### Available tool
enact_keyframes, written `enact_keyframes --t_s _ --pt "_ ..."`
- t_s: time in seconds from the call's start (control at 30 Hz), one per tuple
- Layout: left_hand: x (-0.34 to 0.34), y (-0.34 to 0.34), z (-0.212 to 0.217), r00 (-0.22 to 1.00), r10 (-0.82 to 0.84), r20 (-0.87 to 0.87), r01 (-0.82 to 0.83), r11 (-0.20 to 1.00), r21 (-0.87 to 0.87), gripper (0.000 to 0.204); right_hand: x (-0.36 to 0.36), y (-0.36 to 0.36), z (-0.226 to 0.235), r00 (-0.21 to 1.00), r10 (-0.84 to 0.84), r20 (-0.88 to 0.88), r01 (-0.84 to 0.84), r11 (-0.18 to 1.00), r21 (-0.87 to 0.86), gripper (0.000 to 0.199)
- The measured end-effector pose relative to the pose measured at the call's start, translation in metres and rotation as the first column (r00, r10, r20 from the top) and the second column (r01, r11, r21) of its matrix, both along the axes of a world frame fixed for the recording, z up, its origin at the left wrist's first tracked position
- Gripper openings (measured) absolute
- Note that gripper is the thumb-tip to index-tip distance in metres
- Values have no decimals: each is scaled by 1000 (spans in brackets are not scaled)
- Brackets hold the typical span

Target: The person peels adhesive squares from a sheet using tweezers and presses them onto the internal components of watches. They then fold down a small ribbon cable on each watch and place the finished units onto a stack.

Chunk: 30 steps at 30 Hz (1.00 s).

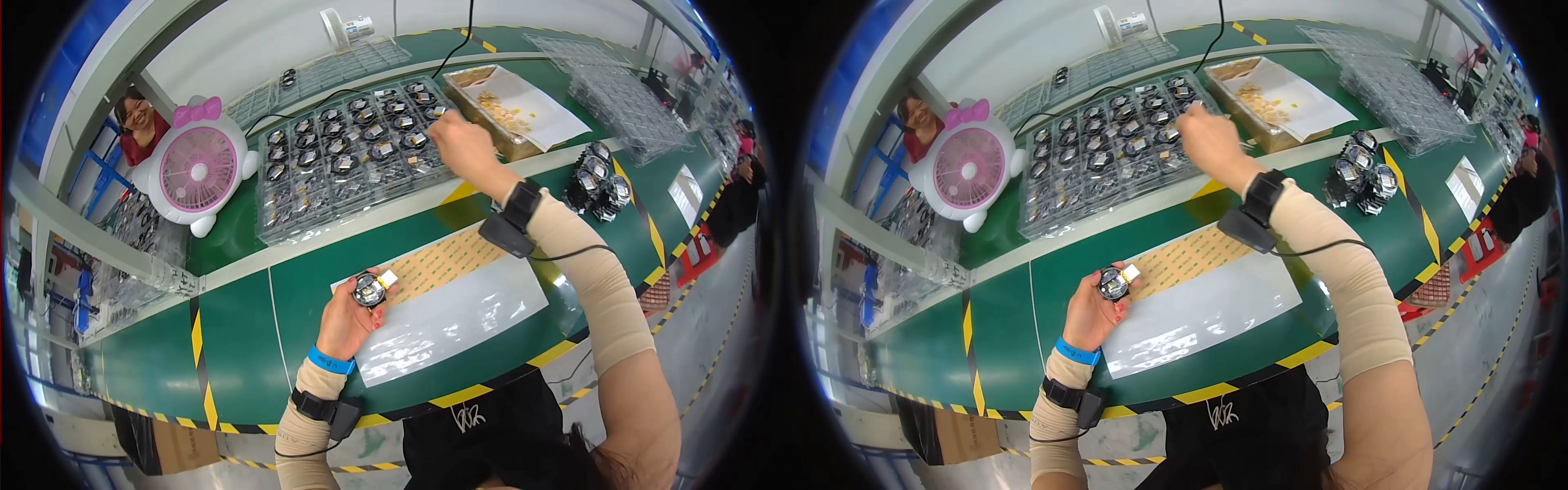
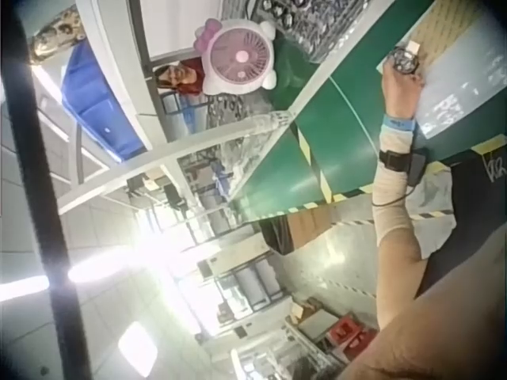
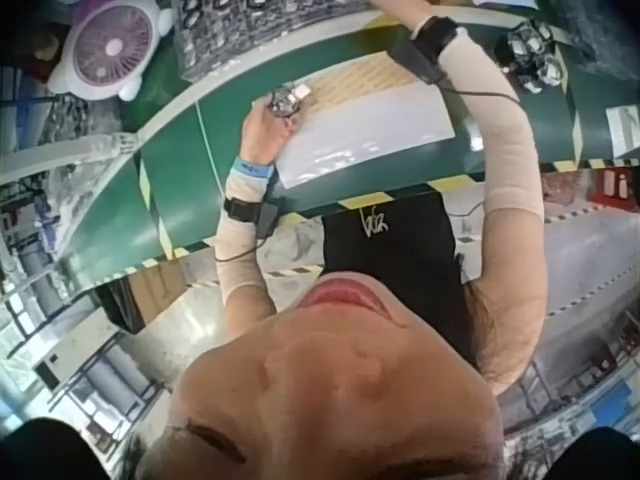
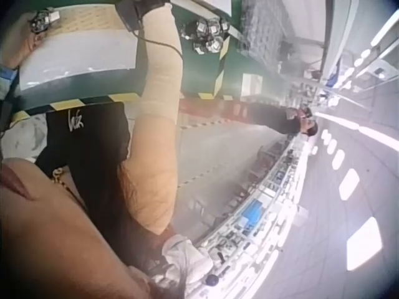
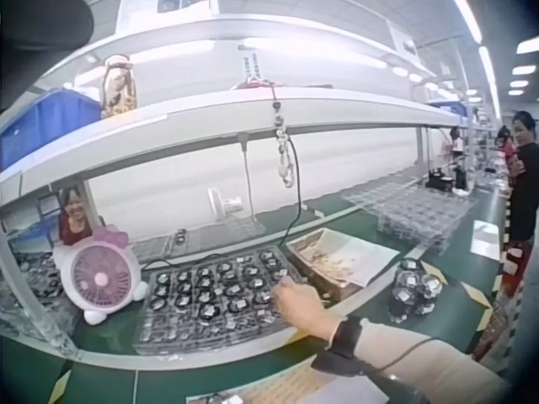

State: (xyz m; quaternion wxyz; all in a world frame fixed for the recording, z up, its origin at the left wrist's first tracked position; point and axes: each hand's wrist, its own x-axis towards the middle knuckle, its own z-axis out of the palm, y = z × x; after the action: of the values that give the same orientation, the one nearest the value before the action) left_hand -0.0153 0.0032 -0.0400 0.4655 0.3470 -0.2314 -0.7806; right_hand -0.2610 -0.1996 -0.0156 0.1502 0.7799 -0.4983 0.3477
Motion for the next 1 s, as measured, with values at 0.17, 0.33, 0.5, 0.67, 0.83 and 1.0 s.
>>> enact_keyframes --t_s 0.17,0.33,0.5,0.67,0.83,1.0 --pt "9 3 -4 999 -2 -42 2 1000 -1 34 45 -9 -13 978 73 -193 -17 962 273 14" --pt "5 4 -7 998 -15 -54 14 1000 -7 34 33 -15 -12 941 143 -307 -47 952 301 11" --pt "7 7 -10 996 -39 -76 37 999 -20 34 42 -10 -5 922 160 -354 -67 963 261 11" --pt "2 2 -13 999 -30 -36 29 999 -19 33 10 -32 16 932 23 -362 22 993 119 15" --pt "4 2 -4 1000 -20 -22 20 1000 22 34 -53 -71 60 873 -205 -443 267 960 80 17" --pt "2 -3 -1 1000 -8 13 8 1000 -9 34 -86 -88 44 879 -171 -445 215 975 50 14"
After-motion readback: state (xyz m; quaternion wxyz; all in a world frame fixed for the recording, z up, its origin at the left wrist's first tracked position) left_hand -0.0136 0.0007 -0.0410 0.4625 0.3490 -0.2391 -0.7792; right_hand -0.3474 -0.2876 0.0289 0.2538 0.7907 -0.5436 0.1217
